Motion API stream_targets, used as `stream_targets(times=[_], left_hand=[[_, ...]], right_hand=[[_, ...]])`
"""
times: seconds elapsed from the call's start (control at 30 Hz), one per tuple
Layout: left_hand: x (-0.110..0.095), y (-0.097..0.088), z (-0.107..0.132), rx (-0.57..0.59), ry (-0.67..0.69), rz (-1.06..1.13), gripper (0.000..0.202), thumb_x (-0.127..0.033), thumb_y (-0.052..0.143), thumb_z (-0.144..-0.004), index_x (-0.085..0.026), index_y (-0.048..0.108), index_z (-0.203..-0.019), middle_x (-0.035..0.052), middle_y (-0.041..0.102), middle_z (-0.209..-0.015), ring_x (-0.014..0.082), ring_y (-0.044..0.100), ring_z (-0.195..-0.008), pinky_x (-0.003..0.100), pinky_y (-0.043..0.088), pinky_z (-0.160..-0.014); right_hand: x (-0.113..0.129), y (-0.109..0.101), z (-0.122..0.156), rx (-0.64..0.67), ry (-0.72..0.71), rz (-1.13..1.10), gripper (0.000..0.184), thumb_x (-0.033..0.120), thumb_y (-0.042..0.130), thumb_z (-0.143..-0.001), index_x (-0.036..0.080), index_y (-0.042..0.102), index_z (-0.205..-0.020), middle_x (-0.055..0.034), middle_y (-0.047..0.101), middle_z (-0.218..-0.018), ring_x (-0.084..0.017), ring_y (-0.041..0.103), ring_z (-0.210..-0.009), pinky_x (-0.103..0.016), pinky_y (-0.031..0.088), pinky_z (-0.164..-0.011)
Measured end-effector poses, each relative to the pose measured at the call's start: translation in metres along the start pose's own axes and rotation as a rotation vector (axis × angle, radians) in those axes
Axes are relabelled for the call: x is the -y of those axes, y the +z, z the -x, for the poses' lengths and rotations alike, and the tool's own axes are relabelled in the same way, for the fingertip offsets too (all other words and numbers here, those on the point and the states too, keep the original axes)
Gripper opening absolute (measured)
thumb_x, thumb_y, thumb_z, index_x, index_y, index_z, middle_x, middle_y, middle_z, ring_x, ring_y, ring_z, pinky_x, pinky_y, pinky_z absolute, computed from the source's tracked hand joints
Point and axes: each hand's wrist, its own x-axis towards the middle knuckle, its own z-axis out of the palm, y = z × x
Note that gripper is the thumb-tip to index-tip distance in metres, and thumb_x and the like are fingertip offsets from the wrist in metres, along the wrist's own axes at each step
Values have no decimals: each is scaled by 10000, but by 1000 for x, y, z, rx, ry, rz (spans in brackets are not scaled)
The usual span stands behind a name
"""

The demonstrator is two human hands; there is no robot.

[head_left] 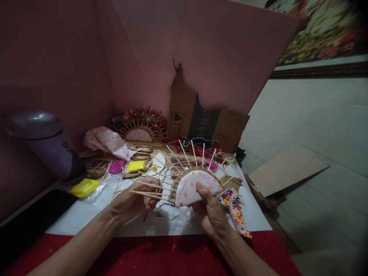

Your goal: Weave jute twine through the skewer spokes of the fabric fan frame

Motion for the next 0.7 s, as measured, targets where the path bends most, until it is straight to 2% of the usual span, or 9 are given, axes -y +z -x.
stream_targets(times=[0.1, 0.2, 0.3, 0.37, 0.47, 0.7], left_hand=[[-2, 1, -2, 10, 3, -10, 68, -133, 651, -671, -132, 614, -728, -3, 533, -579, 70, 476, -450, 142, 341, -344], [-3, 4, -2, 12, 23, -82, 185, -72, 668, -622, -120, 629, -797, 27, 601, -698, 71, 507, -506, 149, 369, -384], [-1, 6, -1, -58, 49, -124, 117, -151, 666, -696, -122, 624, -802, 51, 626, -793, 90, 550, -615, 162, 407, -455], [0, 7, -2, -131, 105, -157, 124, -253, 637, -756, -132, 608, -757, 42, 615, -748, 96, 543, -625, 169, 401, -460], [1, 5, -4, -209, 195, -236, 174, -301, 633, -760, -141, 590, -706, 25, 589, -685, 98, 515, -586, 180, 375, -429], [1, 9, -5, -237, 205, -337, 220, -296, 686, -688, -110, 628, -790, 37, 558, -747, 106, 489, -610, 195, 373, -428]], right_hand=[[1, 2, -1, -90, -29, -17, 279, 139, 792, -579, 164, 603, -783, 41, 687, -664, -95, 632, -538, -185, 554, -499], [3, 4, -3, -143, -91, -13, 335, 148, 806, -552, 166, 586, -804, 44, 679, -664, -103, 626, -540, -200, 545, -474], [2, 4, -3, -167, -130, 0, 374, 154, 814, -539, 165, 577, -828, 48, 667, -668, -102, 618, -548, -213, 549, -485], [1, 3, -3, -170, -134, 14, 407, 160, 816, -542, 164, 577, -872, 46, 663, -684, -101, 616, -559, -211, 548, -491], [-1, 2, -4, -167, -140, 16, 432, 182, 815, -563, 176, 566, -917, 55, 653, -695, -92, 616, -574, -191, 539, -493], [-2, 0, -7, -195, -143, 5, 415, 200, 813, -579, 179, 558, -905, 44, 660, -756, -80, 613, -597, -181, 541, -518]])
